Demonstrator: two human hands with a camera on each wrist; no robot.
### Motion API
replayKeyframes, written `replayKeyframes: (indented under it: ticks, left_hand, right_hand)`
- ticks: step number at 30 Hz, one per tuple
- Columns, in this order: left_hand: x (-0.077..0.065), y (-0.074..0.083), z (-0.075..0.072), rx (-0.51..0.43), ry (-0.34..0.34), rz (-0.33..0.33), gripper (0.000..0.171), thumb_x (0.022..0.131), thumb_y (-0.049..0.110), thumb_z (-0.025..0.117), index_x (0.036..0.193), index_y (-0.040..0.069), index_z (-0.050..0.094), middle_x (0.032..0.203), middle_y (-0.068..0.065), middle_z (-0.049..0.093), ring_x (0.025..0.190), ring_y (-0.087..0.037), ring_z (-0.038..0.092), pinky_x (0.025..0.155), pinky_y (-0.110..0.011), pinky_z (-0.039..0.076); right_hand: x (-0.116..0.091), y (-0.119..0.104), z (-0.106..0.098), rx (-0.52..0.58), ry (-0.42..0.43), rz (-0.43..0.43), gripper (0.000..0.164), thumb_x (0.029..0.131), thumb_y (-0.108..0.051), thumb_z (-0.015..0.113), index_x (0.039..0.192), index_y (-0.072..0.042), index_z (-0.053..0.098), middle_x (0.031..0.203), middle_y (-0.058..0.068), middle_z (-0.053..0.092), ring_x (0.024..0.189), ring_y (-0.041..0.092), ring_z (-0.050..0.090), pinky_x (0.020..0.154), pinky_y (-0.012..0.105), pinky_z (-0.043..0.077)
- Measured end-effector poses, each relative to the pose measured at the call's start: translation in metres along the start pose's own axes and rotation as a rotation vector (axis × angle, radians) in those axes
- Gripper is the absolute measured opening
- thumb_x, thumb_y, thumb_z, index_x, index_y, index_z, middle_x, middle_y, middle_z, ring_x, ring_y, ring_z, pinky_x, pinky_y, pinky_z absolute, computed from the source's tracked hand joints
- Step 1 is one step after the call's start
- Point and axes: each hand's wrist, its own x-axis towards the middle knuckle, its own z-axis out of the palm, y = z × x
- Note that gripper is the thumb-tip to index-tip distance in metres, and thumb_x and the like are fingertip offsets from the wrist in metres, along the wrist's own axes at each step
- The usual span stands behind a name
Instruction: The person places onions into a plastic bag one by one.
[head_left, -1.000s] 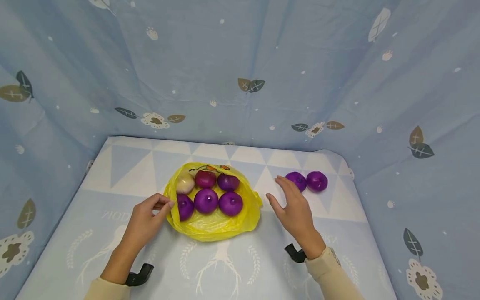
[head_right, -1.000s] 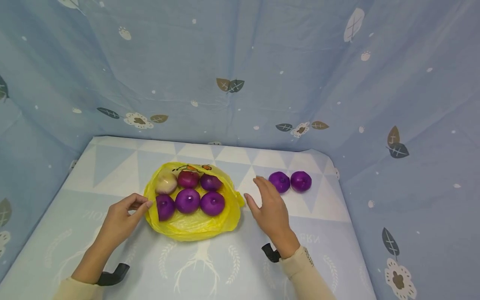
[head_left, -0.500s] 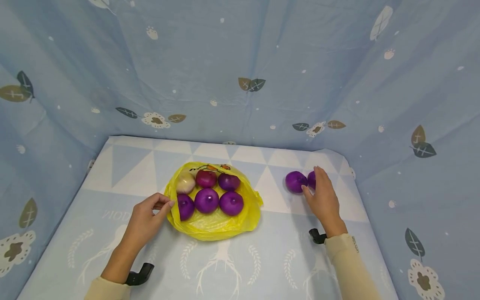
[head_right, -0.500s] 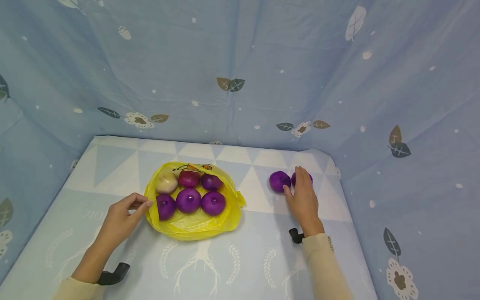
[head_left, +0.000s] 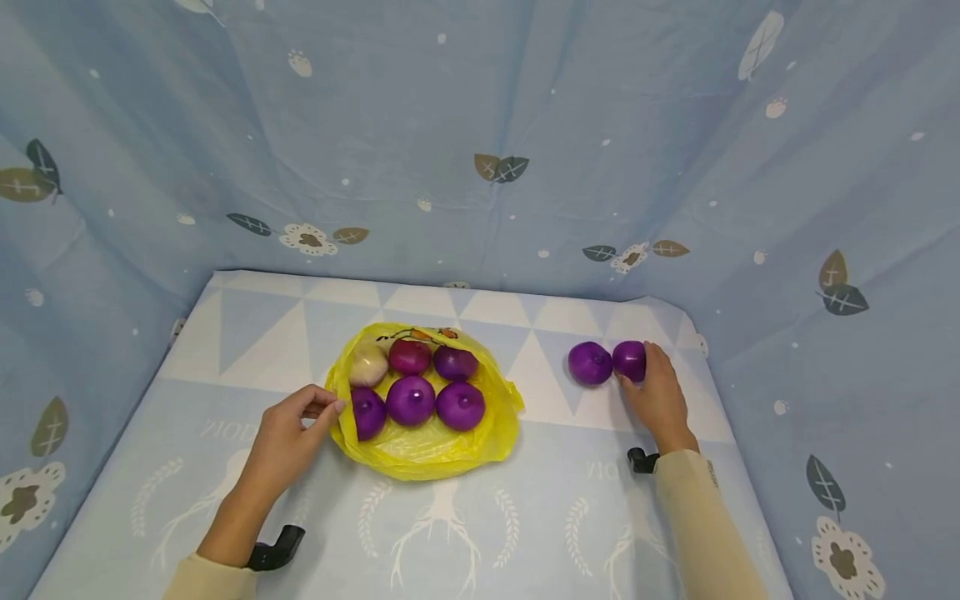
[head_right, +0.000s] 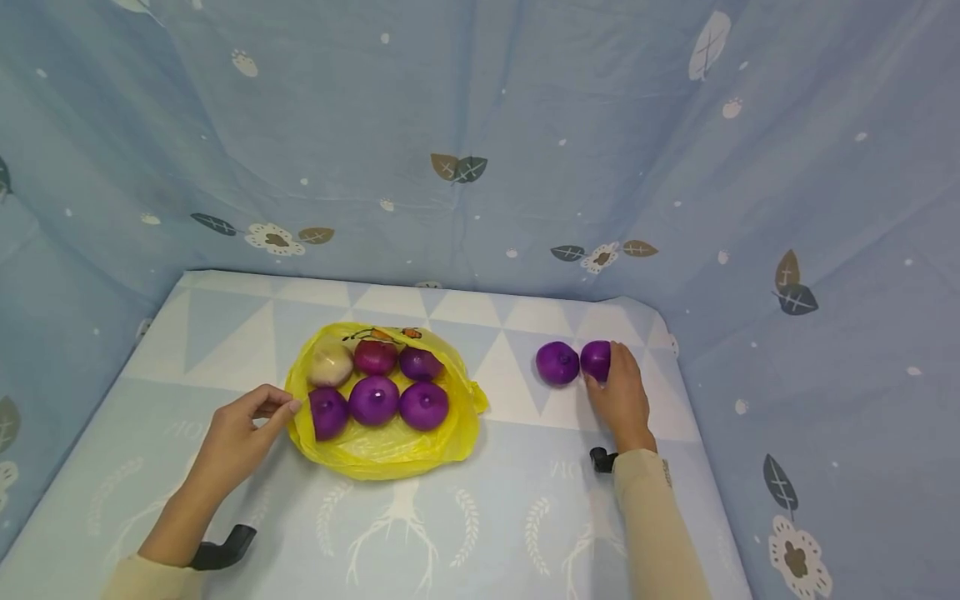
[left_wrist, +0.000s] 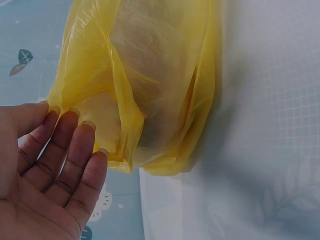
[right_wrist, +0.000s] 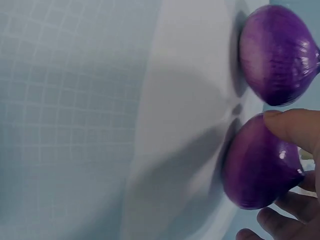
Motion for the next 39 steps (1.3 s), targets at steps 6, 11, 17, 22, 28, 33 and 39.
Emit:
replayKeyframes:
  ticks: [6,11,17,22,28,33,39]
  left_hand:
    - [-0.001,0.0,-0.001,0.01,0.001,-0.002,0.011,0.101,0.018,0.074,0.104,0.008,0.07,0.096,-0.003,0.073,0.092,-0.025,0.069,0.074,-0.034,0.056]
    - [-0.001,0.0,-0.002,0.013,0.009,0.003,0.01,0.1,0.016,0.074,0.104,0.008,0.07,0.094,-0.003,0.073,0.092,-0.024,0.069,0.073,-0.036,0.055]
    - [0.0,0.0,-0.001,0.018,0.009,-0.002,0.01,0.1,0.016,0.075,0.103,0.008,0.07,0.094,-0.003,0.072,0.091,-0.025,0.069,0.073,-0.036,0.055]
    - [0.0,-0.001,-0.001,0.022,0.011,0.005,0.01,0.1,0.016,0.075,0.103,0.008,0.07,0.093,-0.002,0.072,0.09,-0.024,0.069,0.072,-0.035,0.054]
    - [0.0,-0.001,-0.001,0.023,0.011,0.013,0.009,0.1,0.015,0.074,0.102,0.008,0.07,0.093,-0.002,0.072,0.09,-0.023,0.069,0.072,-0.035,0.054]
    - [0.001,-0.001,0.0,0.022,0.009,0.011,0.009,0.1,0.015,0.074,0.102,0.008,0.07,0.093,-0.002,0.072,0.09,-0.024,0.069,0.072,-0.037,0.054]
    - [0.0,-0.002,0.0,0.019,0.006,0.002,0.009,0.1,0.017,0.074,0.103,0.009,0.07,0.094,-0.002,0.073,0.091,-0.024,0.069,0.073,-0.037,0.055]
  right_hand:
    - [0.005,0.004,0.006,0.031,-0.006,0.033,0.081,0.096,-0.016,0.073,0.159,0.007,0.027,0.159,0.032,0.032,0.145,0.052,0.035,0.115,0.066,0.031]
    - [0.006,0.004,0.009,0.06,0.017,0.04,0.079,0.096,-0.015,0.074,0.157,0.009,0.029,0.157,0.034,0.034,0.144,0.053,0.036,0.117,0.064,0.03]
    - [0.006,0.004,0.01,0.081,0.025,0.056,0.079,0.097,-0.015,0.073,0.158,0.008,0.029,0.157,0.034,0.034,0.144,0.052,0.036,0.117,0.063,0.03]
    - [0.005,0.006,0.012,0.096,0.03,0.102,0.08,0.097,-0.017,0.074,0.159,0.005,0.029,0.157,0.033,0.035,0.144,0.051,0.037,0.117,0.063,0.03]
    - [0.0,0.009,0.011,0.112,0.068,0.149,0.082,0.098,-0.022,0.075,0.16,0.003,0.028,0.158,0.031,0.035,0.144,0.05,0.038,0.116,0.063,0.031]
    - [-0.007,0.006,0.004,0.126,0.117,0.123,0.082,0.097,-0.024,0.076,0.16,0.003,0.03,0.157,0.032,0.037,0.143,0.05,0.04,0.116,0.063,0.032]
    - [-0.016,-0.003,-0.004,0.119,0.192,0.047,0.082,0.095,-0.026,0.08,0.158,0.002,0.035,0.153,0.031,0.042,0.141,0.05,0.043,0.114,0.063,0.035]
